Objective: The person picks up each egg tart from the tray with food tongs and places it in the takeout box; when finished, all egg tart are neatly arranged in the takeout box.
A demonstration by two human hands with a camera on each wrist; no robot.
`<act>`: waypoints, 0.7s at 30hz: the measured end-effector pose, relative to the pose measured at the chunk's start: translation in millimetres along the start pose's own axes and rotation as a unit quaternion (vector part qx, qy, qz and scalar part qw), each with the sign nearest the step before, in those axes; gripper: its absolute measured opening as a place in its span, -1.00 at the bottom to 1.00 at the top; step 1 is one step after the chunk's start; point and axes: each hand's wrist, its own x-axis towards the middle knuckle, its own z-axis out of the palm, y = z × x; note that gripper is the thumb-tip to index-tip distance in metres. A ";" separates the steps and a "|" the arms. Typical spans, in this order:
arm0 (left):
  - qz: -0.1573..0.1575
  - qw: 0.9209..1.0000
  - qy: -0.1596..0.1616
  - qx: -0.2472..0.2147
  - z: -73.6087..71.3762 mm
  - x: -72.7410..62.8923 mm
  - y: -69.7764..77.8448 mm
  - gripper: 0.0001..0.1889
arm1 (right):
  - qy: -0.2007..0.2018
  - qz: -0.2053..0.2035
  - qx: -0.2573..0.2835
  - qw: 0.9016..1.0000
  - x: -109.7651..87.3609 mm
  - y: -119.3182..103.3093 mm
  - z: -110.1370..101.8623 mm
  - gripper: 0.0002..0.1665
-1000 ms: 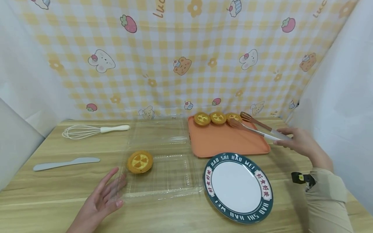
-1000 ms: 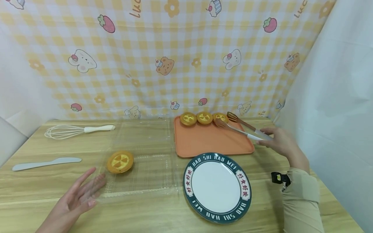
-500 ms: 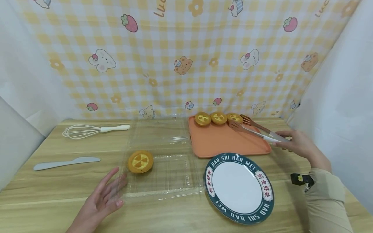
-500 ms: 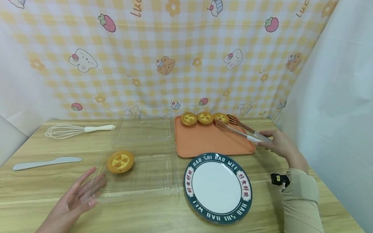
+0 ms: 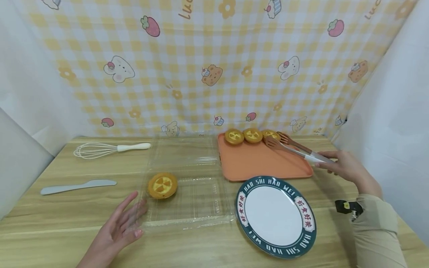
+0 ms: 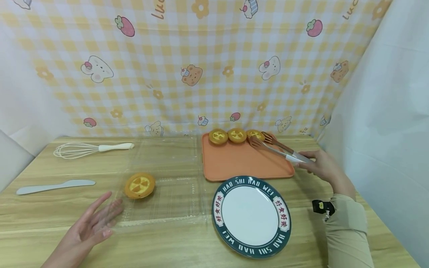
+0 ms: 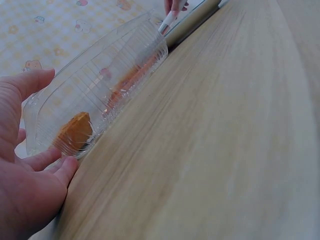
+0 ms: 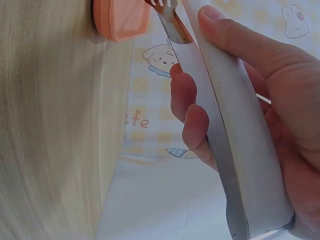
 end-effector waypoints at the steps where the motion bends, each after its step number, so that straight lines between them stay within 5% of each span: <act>1: -0.001 1.000 0.000 0.001 0.1 0.1 0.0 -0.19 | 0.001 0.000 -0.001 1.000 -0.1 -0.1 -0.2 -0.27; 21: -0.007 1.000 0.005 0.004 1.1 0.1 1.6 -0.20 | 0.044 -0.015 -0.048 0.998 -11.1 -17.1 -22.3 -0.27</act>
